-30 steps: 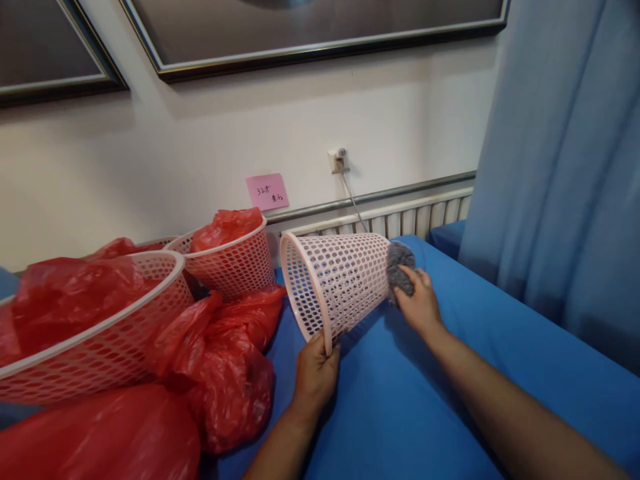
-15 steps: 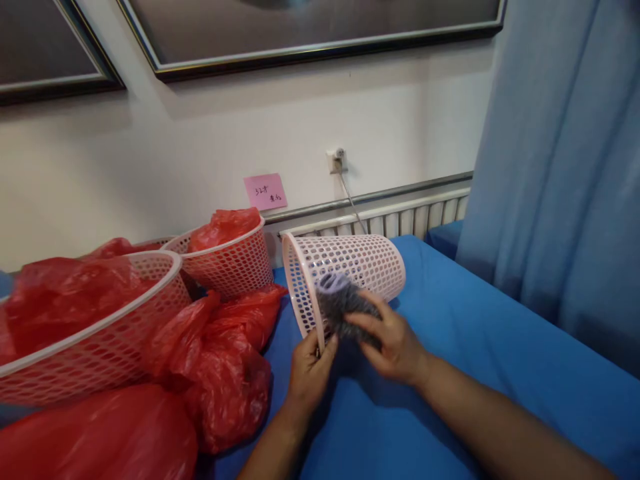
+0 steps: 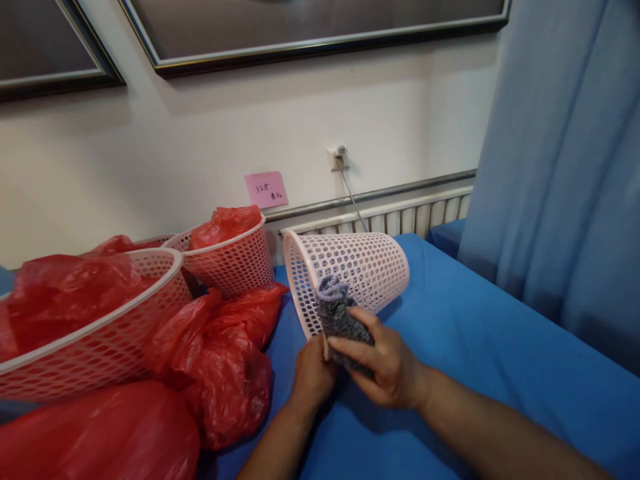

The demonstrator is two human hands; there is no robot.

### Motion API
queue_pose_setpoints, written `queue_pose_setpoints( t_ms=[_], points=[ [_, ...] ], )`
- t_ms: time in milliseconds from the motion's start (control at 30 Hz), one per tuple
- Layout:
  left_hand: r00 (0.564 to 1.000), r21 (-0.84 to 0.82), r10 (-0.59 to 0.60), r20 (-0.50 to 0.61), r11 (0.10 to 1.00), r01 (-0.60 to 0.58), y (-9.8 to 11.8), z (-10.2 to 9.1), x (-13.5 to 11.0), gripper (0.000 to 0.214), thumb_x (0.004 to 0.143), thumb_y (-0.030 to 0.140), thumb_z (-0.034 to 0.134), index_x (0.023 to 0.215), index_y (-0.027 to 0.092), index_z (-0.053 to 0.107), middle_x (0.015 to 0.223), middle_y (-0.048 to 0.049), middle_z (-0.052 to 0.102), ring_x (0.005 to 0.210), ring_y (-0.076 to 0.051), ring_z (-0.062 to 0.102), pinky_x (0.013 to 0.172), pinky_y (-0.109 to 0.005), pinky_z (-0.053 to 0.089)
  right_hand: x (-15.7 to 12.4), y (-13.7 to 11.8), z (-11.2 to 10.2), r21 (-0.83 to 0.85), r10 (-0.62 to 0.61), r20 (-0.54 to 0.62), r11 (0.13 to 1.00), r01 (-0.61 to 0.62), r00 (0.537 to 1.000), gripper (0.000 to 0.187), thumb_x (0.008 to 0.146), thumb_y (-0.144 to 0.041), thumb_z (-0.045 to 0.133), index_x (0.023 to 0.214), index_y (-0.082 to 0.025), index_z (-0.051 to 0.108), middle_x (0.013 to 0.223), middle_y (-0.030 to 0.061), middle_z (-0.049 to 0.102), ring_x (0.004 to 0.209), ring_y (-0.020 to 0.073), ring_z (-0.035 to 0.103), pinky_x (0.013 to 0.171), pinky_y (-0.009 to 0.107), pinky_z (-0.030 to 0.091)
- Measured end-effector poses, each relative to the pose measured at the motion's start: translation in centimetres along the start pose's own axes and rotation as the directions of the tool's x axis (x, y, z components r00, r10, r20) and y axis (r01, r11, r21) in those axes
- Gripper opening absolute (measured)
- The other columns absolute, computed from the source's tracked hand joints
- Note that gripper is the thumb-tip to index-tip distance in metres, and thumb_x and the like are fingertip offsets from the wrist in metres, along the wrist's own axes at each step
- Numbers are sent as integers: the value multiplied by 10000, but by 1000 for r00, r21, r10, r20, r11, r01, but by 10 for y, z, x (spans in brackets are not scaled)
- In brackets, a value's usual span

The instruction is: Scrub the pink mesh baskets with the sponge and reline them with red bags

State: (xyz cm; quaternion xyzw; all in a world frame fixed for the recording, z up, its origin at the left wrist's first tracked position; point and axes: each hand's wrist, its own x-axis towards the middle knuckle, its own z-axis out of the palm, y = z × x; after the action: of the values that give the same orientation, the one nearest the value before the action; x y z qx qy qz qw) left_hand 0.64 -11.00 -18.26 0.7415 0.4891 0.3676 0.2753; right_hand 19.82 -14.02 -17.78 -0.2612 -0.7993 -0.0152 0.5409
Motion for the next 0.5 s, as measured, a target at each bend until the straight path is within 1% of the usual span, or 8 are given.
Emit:
queue_pose_setpoints(
  t_ms=[100,200,233,267,300,400,433,500],
  points=[
    [999,46,3,44,999,-5,-4,-2,2,389,746,48,470,930,195,780,975,-42,800,960,-248,736,894,-343,576,-2,42,-11,-65,334,-212,933,-354,918,512,886,-201,594,1394,-259,626,1545,133,440,1424,320,495,1153,524,481],
    [998,156,-8,60,988,-2,-9,-3,6,466,722,0,450,984,197,782,1033,-51,795,998,-249,732,941,-373,566,-3,95,-30,7,699,-439,631,-776,564,473,840,-287,627,1300,-201,692,1379,167,558,1322,362,574,1141,608,465],
    [997,190,1,77,982,-15,-10,-3,7,474,716,-14,449,978,198,782,1030,-57,792,1006,-250,729,957,-381,560,-3,104,-34,29,738,-466,564,-825,488,483,825,-303,633,1289,-186,698,1342,173,576,1294,372,591,1129,625,468],
    [995,213,16,96,976,-36,-10,-2,9,488,706,-29,447,976,200,782,1024,-62,789,1017,-250,724,976,-387,553,-2,105,-37,26,738,-473,557,-830,481,493,822,-311,636,1294,-179,696,1341,178,576,1294,379,589,1124,634,468],
    [993,225,34,112,972,-58,-11,-2,10,498,701,-40,447,977,204,782,1013,-65,786,1023,-249,720,992,-392,545,0,99,-37,-5,701,-459,612,-791,545,499,834,-311,634,1314,-183,685,1378,184,555,1322,381,570,1129,631,465],
    [989,208,80,122,972,-105,-9,1,12,407,730,-19,504,929,206,779,958,-83,780,1030,-261,709,1036,-415,523,4,50,-29,-118,367,-259,906,-406,894,516,895,-247,607,1410,-244,615,1564,153,398,1456,342,452,1167,554,456],
    [990,182,86,115,977,-106,-7,2,12,332,751,12,545,898,201,776,942,-91,779,1024,-269,707,1040,-424,522,6,31,-24,-106,236,-155,961,-254,959,546,892,-211,607,1435,-266,588,1593,133,359,1464,324,445,1159,513,474],
    [990,67,88,115,993,-96,-3,3,10,183,776,105,641,882,186,766,949,-107,779,1001,-278,709,1014,-425,542,8,-1,-17,-35,75,-44,996,-77,996,590,863,-159,611,1440,-274,570,1612,119,313,1412,293,504,1111,445,524]
  ],
)
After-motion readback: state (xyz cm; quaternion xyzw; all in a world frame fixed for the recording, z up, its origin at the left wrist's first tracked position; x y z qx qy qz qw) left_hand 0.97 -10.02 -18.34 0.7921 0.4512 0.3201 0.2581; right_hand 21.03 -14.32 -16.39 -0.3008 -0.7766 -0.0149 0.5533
